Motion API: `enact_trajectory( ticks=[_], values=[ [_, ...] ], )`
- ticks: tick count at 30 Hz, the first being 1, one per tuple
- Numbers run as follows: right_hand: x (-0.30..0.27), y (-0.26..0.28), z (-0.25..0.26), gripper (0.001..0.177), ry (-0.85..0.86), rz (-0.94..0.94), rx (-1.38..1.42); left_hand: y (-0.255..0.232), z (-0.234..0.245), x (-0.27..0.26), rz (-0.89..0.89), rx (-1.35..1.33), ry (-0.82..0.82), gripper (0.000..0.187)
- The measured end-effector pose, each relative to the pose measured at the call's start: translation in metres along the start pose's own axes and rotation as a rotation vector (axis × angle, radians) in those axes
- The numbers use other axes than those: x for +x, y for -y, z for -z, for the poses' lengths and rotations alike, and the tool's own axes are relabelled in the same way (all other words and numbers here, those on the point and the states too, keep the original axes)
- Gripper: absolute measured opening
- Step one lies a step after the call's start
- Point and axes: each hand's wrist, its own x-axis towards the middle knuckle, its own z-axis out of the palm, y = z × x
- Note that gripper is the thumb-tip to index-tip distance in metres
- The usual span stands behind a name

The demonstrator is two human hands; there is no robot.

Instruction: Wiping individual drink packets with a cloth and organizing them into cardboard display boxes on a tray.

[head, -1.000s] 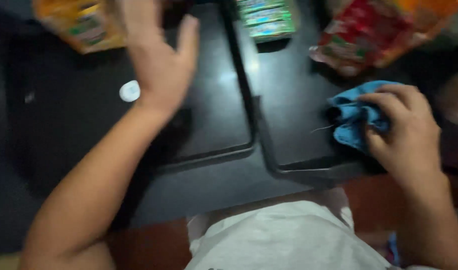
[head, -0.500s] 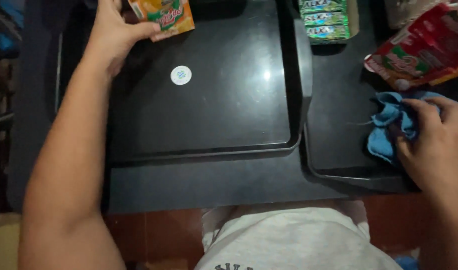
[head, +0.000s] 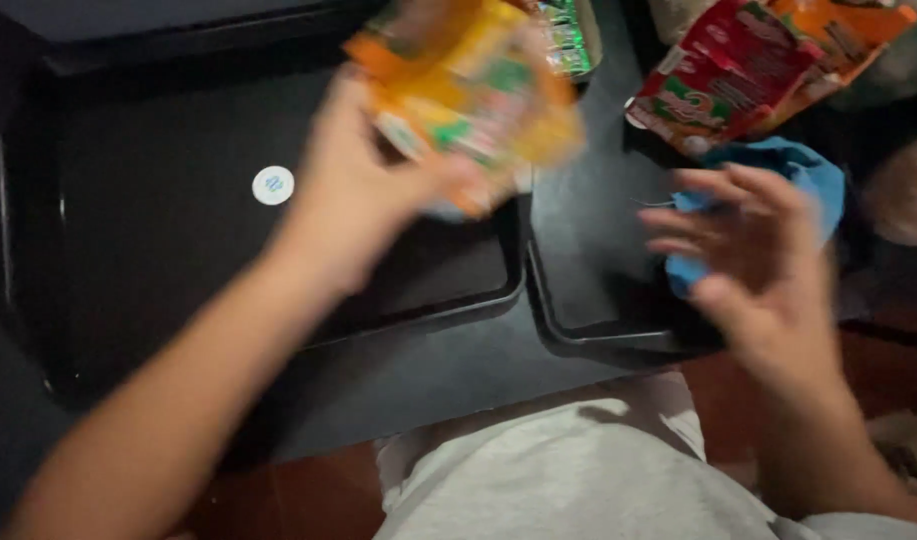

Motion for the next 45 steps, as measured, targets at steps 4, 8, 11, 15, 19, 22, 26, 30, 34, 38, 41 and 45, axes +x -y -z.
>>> enact_trajectory(
  ticks=[4, 8, 11, 15, 19, 22, 26, 30, 34, 38, 41, 45],
  values=[
    [-0.004, -0.024, -0.005, 0.094, 0.149, -0.204, 0.469, -0.031, -0.08, -0.016, 0.246, -0.084, 0.205, 0.074],
    [-0.007, -0.029, 0.012, 0.079, -0.134, -0.292, 0.35, -0.027, -0.113, -0.014, 0.17, 0.007, 0.258, 0.099],
    [-0.014, -0.044, 0.027, 0.071, -0.189, -0.369, 0.394, -0.02, -0.119, 0.004, -0.209, 0.404, 0.149, 0.046],
    [-0.017, -0.049, 0.035, 0.065, -0.126, -0.32, 0.286, -0.009, -0.143, 0.014, -0.067, 0.584, 0.299, 0.042],
    [-0.017, -0.056, 0.034, 0.063, -0.168, -0.326, 0.229, -0.004, -0.139, 0.016, -0.027, 0.529, 0.277, 0.028],
    [-0.017, -0.053, 0.032, 0.06, -0.235, -0.321, 0.268, 0.01, -0.12, 0.032, -0.049, 0.552, 0.176, 0.023],
    [-0.02, -0.057, 0.03, 0.059, -0.338, -0.147, 0.218, 0.022, -0.1, 0.05, -0.007, 0.866, 0.183, 0.02],
    [-0.022, -0.062, 0.028, 0.063, -0.448, -0.147, 0.28, 0.047, -0.114, 0.043, -0.026, 0.959, 0.292, 0.012],
    [-0.022, -0.058, 0.031, 0.061, -0.301, -0.209, 0.252, 0.026, -0.121, 0.031, -0.241, 0.873, 0.216, 0.04],
    [-0.024, -0.059, 0.034, 0.067, -0.197, -0.254, 0.217, 0.009, -0.134, 0.02, -0.298, 0.733, 0.209, 0.028],
    [-0.024, -0.056, 0.033, 0.071, -0.153, -0.243, 0.206, 0.005, -0.145, 0.01, -0.11, 0.649, 0.309, 0.04],
    [-0.024, -0.054, 0.033, 0.066, -0.177, -0.229, 0.16, 0.016, -0.138, 0.02, -0.068, 0.615, 0.29, 0.025]
  ],
)
